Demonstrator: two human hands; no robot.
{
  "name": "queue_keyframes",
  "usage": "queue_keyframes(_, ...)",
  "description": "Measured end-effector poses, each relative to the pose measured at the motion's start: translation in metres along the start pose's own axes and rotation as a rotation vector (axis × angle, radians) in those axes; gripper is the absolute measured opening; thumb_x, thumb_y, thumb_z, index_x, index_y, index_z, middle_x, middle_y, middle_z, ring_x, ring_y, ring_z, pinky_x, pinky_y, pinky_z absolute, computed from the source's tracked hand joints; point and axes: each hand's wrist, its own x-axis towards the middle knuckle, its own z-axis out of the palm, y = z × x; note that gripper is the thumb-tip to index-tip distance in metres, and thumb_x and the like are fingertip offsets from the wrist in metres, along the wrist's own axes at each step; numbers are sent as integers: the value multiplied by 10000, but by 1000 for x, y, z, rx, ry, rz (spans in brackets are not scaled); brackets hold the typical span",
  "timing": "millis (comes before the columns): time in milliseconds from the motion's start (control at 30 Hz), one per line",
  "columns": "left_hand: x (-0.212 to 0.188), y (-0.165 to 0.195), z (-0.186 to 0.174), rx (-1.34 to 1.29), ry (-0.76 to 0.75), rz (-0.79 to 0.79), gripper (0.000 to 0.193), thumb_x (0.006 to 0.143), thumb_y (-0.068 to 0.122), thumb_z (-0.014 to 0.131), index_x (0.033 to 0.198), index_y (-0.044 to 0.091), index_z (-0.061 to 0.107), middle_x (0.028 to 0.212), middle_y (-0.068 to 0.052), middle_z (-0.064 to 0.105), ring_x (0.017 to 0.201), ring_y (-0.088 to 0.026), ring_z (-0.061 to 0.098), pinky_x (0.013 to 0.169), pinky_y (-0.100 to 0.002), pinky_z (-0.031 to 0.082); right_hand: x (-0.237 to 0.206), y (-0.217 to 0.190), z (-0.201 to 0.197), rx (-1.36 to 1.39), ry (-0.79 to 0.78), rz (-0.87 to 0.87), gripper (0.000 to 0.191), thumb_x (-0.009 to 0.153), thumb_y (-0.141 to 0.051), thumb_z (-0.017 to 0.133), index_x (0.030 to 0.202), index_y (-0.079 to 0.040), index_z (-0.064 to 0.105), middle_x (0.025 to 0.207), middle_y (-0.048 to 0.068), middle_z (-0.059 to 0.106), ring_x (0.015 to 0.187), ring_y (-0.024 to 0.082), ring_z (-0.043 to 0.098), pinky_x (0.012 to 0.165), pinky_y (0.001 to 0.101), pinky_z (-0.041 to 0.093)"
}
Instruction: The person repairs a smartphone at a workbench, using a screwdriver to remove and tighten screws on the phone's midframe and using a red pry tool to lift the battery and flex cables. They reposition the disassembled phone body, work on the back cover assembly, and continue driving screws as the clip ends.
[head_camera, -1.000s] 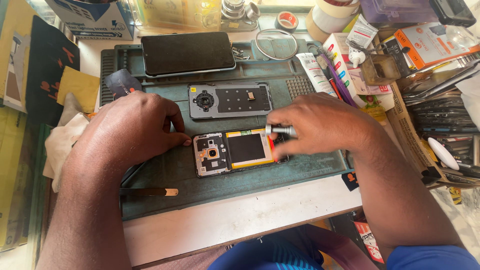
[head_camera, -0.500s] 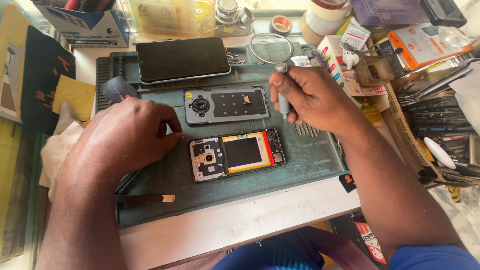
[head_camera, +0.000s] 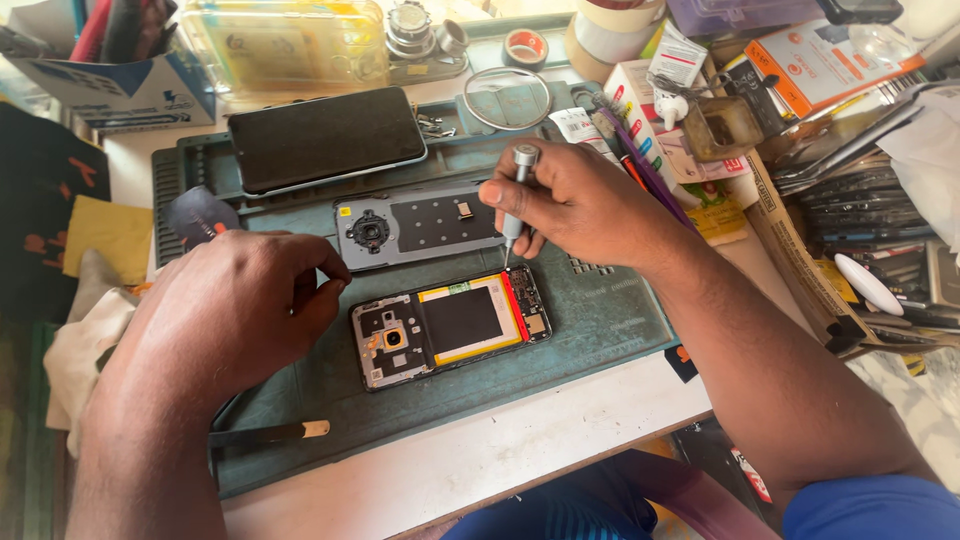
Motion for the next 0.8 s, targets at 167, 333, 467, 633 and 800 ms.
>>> queue_keyframes(167,1,7,0,8,-10,9,207,888,297,738,1068,207,786,824,-65,781,766,-287,755,699,-435,591,1,-2,-2,-13,-28,23,286,1030,-298,593,1011,-21,660,788,42,720,606,93,722,521,231,603)
queue_keyframes(333,1,9,0,8,-15,10,212,883,305,744,1070,210,779,811,-70,783,760,-287,758,700,-438,597,1,-1,-1,7,-56,-6,300,1038,-303,574,1024,-13,651,773,45,697,629,88,726,527,236,622)
queue_keyframes(467,1,9,-1,24,-24,2,211,889,316,740,1070,214,778,816,-64,783,769,-284,758,708,-439,598,1,0,-1,-8,-57,2,299,1039,-303,566,1029,-16,648,765,44,698,632,84,731,530,238,626)
queue_keyframes(633,1,9,0,26,-27,2,209,888,316,737,1064,209,776,817,-62,783,779,-284,757,716,-441,596,1,0,-1,-8,-52,-6,299,1038,-305,569,1026,-16,645,774,46,707,637,78,734,533,235,627)
queue_keyframes(800,0,11,-1,25,-26,21,208,893,327,740,1050,194,774,812,-71,779,778,-279,760,718,-439,595,2,1,0,12,-78,-3,296,1042,-303,567,1017,-16,634,790,38,718,624,79,719,527,236,618)
